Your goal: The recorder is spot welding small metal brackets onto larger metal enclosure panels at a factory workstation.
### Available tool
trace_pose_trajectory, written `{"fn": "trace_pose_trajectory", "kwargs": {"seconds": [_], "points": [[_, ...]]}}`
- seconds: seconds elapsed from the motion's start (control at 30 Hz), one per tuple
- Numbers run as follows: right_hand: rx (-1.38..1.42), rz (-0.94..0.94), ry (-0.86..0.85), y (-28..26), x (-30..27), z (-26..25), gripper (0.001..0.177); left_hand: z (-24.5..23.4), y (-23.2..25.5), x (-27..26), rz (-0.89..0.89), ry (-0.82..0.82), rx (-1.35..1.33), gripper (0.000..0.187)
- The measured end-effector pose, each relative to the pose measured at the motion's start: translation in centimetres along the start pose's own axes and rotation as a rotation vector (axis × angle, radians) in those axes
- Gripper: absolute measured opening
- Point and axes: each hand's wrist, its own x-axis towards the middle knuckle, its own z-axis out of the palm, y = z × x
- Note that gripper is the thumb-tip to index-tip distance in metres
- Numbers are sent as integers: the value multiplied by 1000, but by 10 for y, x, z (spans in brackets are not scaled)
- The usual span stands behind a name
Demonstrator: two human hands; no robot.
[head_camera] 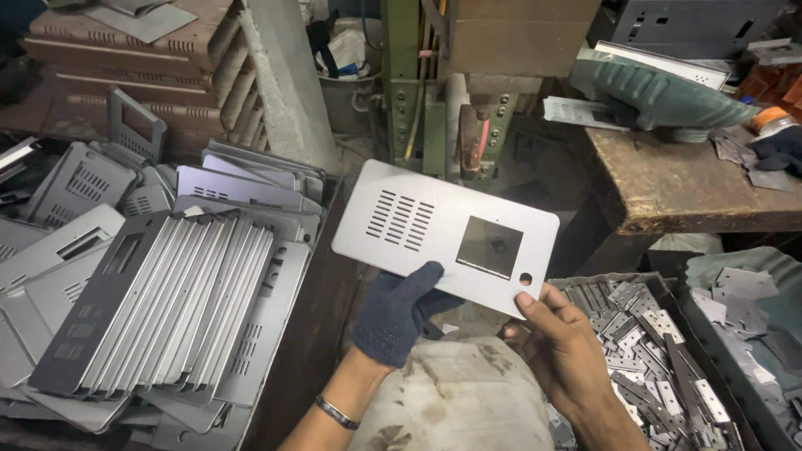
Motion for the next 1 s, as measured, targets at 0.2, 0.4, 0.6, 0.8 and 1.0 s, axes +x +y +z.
{"fn": "trace_pose_trajectory", "kwargs": {"seconds": [0.2, 0.4, 0.6, 0.8, 1.0], "points": [[-20, -15, -3, -2, 0, 2, 30, 0, -2, 1, 10, 15, 2, 36], [-9, -18, -10, -3, 1, 4, 30, 2, -2, 1, 28, 29, -15, 34], [-22, -28, 12, -5, 3, 6, 31, 5, -1, -1, 36, 70, 33, 35], [-22, -50, 29, -7, 3, 11, 31, 7, 0, -2, 35, 48, 3, 37], [-17, -74, 46, -5, 6, 7, 30, 3, -8, 1, 68, 44, -17, 33]]}}
